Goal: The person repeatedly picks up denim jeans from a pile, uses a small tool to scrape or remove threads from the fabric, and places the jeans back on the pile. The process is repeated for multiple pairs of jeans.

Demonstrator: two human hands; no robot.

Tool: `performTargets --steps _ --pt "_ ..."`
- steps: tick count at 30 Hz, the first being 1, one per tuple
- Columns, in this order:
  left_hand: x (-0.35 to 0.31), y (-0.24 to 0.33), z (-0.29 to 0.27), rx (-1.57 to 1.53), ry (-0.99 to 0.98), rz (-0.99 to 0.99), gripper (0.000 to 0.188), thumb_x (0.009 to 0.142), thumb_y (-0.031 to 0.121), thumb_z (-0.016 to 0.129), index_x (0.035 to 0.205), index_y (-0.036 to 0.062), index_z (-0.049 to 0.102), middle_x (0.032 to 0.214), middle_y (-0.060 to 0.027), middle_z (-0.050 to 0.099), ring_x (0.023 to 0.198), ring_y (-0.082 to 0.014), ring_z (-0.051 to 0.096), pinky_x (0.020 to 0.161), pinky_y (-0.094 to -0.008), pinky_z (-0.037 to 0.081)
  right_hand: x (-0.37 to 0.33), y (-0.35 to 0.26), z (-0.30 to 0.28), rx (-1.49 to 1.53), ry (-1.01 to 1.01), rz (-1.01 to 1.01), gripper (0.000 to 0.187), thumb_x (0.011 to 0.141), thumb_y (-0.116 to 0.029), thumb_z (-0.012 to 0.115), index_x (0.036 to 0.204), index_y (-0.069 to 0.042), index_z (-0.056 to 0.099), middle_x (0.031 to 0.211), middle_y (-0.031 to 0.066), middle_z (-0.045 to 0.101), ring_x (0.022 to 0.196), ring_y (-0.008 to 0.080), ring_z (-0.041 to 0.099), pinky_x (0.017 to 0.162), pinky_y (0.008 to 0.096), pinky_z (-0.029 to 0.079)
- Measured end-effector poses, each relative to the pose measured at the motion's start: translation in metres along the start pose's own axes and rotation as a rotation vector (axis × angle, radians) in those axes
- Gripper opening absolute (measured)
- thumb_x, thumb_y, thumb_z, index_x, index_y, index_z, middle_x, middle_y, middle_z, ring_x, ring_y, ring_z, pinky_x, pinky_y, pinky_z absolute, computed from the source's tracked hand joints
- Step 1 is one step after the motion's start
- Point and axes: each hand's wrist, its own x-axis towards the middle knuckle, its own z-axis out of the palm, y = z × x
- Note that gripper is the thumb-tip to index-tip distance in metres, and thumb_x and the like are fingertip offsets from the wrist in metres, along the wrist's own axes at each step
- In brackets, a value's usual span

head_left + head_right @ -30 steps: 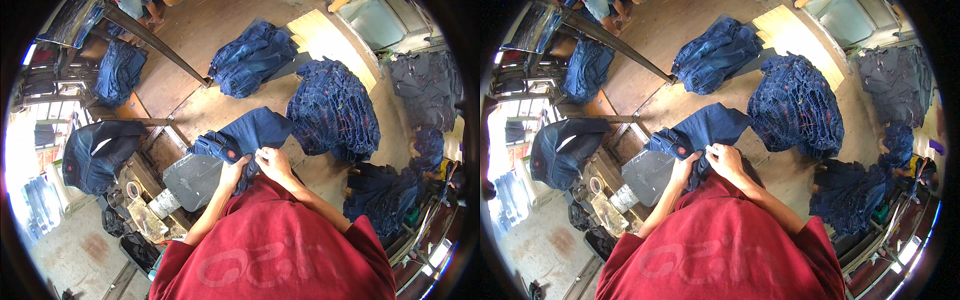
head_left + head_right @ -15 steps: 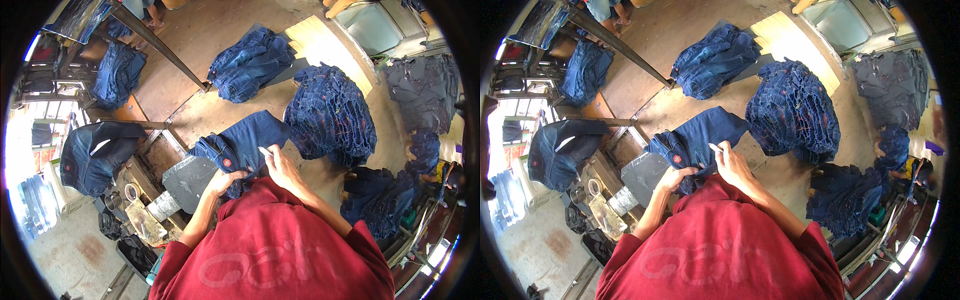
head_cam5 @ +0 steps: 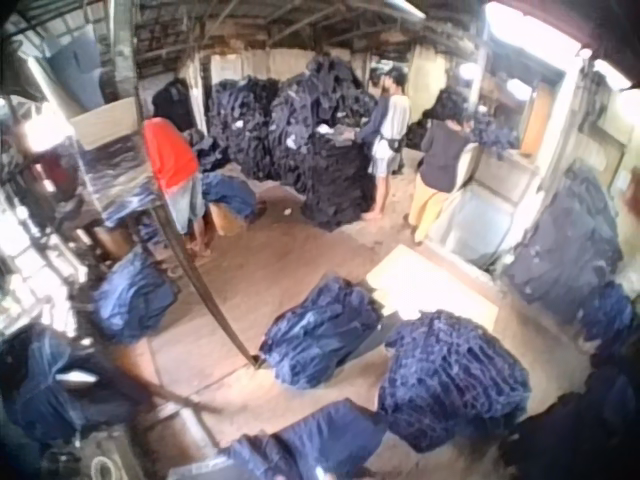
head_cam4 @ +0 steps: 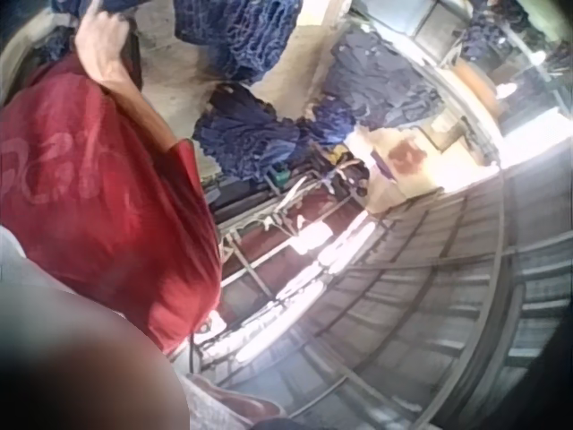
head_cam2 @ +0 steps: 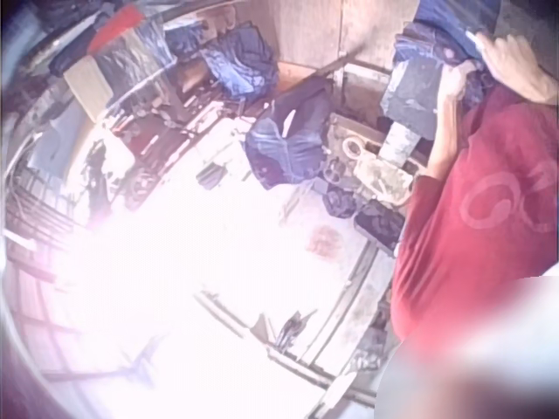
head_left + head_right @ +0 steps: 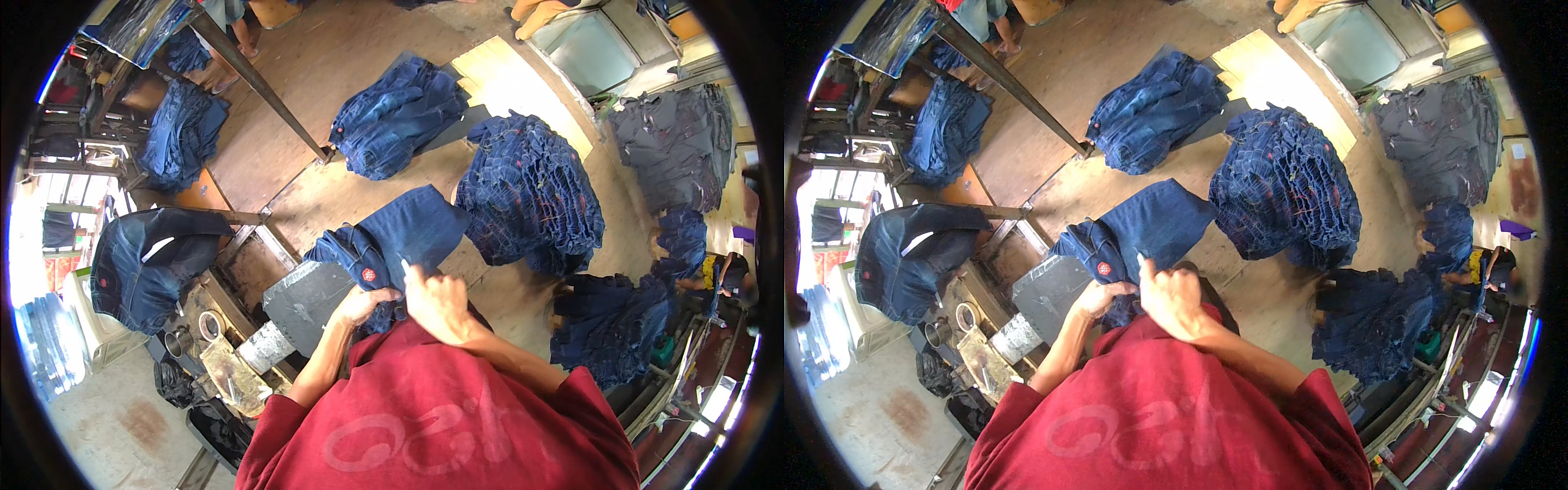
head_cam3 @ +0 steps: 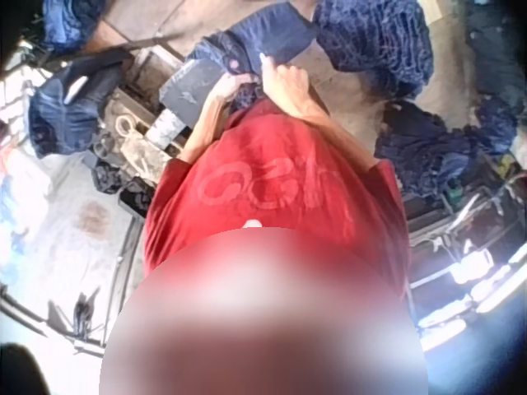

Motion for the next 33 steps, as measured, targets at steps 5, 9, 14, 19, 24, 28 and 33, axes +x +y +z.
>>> performTargets --steps 5,9,14,19,24,28,33 --pt "-0.001 0.001 0.003 0.026 0.026 -0.019 0.031 0.085 -0.005 0.076 0.115 -0.0020 0.078 0.113 -0.0095 0.080 0.100 -0.0226 0.075 0.094 -0.0373 0.060 0.000 -0.006 0.003 0.059 0.094 0.103 0.022 0.097 -0.017 0.065 0.114 -0.004 0.067 0.061 0.0131 0.071 0.052 0.0305 0.072 0.049 0.0463 0.057" --pt "-0.006 0.005 0.006 0.000 -0.018 0.079 0.031 0.085 -0.005 0.076 0.116 -0.0022 0.078 0.111 -0.0106 0.081 0.097 -0.0227 0.075 0.093 -0.0373 0.060 -0.001 -0.006 0.002 0.140 -0.121 -0.027 0.019 0.100 -0.020 0.065 0.112 -0.005 0.065 0.058 0.0142 0.068 0.051 0.0308 0.072 0.048 0.0451 0.057" --pt "0.000 0.000 0.000 -0.023 -0.021 0.045 0.030 0.085 -0.005 0.075 0.115 -0.0029 0.078 0.113 -0.0114 0.080 0.100 -0.0232 0.076 0.093 -0.0379 0.061 -0.005 -0.004 0.003 0.123 0.015 0.041 0.019 0.103 -0.021 0.063 0.116 -0.007 0.064 0.060 0.0136 0.069 0.051 0.0326 0.071 0.049 0.0469 0.057" --pt "-0.012 -0.006 -0.012 -0.127 0.201 0.018 0.031 0.089 0.002 0.080 0.119 -0.0033 0.077 0.114 -0.0111 0.079 0.106 -0.0251 0.075 0.101 -0.0391 0.059 -0.012 0.047 0.036 0.501 0.139 0.279 0.014 0.105 -0.020 0.065 0.115 -0.010 0.060 0.066 0.0157 0.071 0.055 0.0373 0.071 0.052 0.0496 0.056" --pt "-0.095 -0.003 -0.045 0.254 -0.004 -0.070 0.045 0.093 0.018 0.088 0.130 -0.0017 0.074 0.123 -0.0078 0.078 0.117 -0.0195 0.070 0.113 -0.0387 0.051 0.018 0.158 0.107 1.139 0.237 0.919 0.042 0.095 -0.052 0.084 0.093 -0.017 0.060 0.058 -0.0080 0.050 0.040 0.0147 0.044 0.041 0.0354 0.038" --pt "-0.121 -0.009 -0.065 0.573 0.010 -0.198 0.040 0.093 0.022 0.089 0.128 0.0051 0.078 0.120 0.0036 0.077 0.111 -0.0100 0.066 0.108 -0.0332 0.051 0.045 0.186 0.134 1.878 -0.153 1.382 0.061 0.092 -0.042 0.091 0.068 -0.026 0.037 0.054 -0.0116 0.026 0.039 0.0064 0.027 0.038 0.0260 0.022" --pt "-0.060 -0.013 -0.046 0.432 -0.001 -0.009 0.038 0.101 0.029 0.082 0.130 0.0058 0.076 0.117 0.0039 0.075 0.108 -0.0116 0.063 0.102 -0.0328 0.051 0.130 0.252 0.126 1.399 0.195 1.145 0.056 0.095 -0.034 0.088 0.067 -0.025 0.040 0.055 -0.0107 0.032 0.039 0.0048 0.030 0.036 0.0255 0.022"
